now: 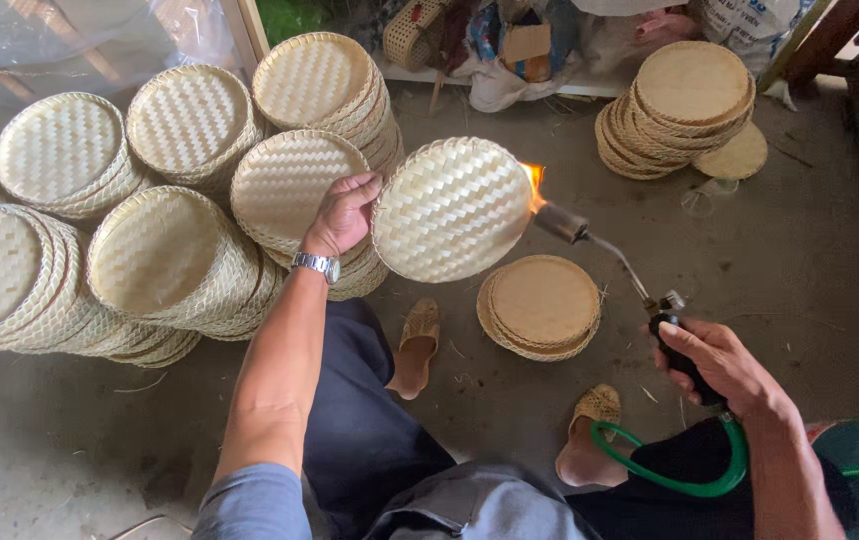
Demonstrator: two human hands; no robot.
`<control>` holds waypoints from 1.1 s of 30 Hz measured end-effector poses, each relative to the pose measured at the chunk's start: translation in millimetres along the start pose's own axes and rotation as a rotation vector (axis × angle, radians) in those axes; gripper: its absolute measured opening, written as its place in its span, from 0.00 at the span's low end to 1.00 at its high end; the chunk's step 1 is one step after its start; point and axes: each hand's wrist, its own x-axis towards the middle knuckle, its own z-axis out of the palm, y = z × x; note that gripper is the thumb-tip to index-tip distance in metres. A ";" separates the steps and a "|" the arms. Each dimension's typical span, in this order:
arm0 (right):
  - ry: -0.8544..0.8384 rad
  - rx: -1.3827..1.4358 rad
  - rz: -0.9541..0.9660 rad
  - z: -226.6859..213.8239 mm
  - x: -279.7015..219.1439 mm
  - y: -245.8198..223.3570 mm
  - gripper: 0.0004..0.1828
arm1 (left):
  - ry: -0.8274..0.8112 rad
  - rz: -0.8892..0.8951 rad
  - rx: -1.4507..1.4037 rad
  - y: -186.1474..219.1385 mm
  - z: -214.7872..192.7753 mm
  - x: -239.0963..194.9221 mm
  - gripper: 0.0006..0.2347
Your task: The person uses a handheld blowtorch to apply flame to the surface of round woven basket trays. They hold each tray with one hand and rotate it while moving the torch across the surface, then place the treated tray onto a growing stack on the floor.
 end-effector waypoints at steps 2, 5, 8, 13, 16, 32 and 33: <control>-0.038 -0.085 0.000 -1.5 0.5 0.0 0.25 | -0.005 -0.018 0.019 -0.2 0.9 3.5 0.06; -0.061 -0.054 -0.057 -4.0 -1.8 -4.9 0.27 | -0.039 -0.051 0.042 -2.4 1.4 3.5 0.07; 0.001 -0.044 -0.009 0.0 -5.2 -17.2 0.19 | -0.086 -0.071 0.115 -4.2 7.2 5.7 0.08; 0.007 -0.074 -0.003 8.2 -12.3 -36.8 0.20 | -0.104 -0.115 0.277 -15.5 23.6 7.0 0.10; -0.019 -0.040 -0.045 11.7 -13.4 -42.7 0.17 | -0.099 -0.124 0.231 -29.0 31.2 8.8 0.11; 0.027 -0.267 -0.090 25.8 -12.1 -59.6 0.26 | -0.069 -0.141 0.301 -103.2 39.4 15.9 0.15; 0.022 -0.280 -0.099 26.3 -13.1 -59.5 0.25 | -0.058 -0.129 0.275 -107.8 39.4 15.4 0.15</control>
